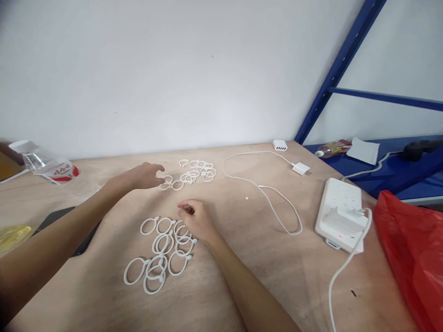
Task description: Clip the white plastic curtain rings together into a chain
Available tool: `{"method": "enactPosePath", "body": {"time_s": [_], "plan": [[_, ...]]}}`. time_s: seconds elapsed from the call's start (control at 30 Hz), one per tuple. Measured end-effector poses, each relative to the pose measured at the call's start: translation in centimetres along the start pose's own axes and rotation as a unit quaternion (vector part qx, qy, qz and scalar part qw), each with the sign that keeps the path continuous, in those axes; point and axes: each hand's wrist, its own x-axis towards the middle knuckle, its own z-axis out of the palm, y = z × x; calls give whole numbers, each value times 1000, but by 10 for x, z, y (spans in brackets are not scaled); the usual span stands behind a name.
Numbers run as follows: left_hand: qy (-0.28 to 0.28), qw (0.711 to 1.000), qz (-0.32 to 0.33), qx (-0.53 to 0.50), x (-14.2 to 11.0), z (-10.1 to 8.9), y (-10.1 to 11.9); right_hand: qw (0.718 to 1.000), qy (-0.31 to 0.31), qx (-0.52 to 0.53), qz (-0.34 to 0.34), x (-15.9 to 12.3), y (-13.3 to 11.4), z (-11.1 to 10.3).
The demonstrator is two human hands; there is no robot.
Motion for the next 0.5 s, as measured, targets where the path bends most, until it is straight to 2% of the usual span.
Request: {"method": "enactPosePath", "body": {"time_s": [0.17, 0.23, 0.33, 0.4, 0.5], "plan": [[70, 997, -18, -21, -3, -3, 1, 1000, 1, 6, -3, 0, 0, 0], [85, 993, -4, -77, -5, -3, 2, 1000, 4, 6, -5, 0, 1, 1], [77, 977, 26, -196, -8, 2, 3, 1000, 9, 3, -5, 0, 2, 1], [57, 951, 43, -301, -9, 8, 4, 1000, 13, 1, -6, 0, 2, 1], [42, 883, 48, -464, -12, 18, 8, 1000, 14, 5, -6, 0, 1, 1]]}}
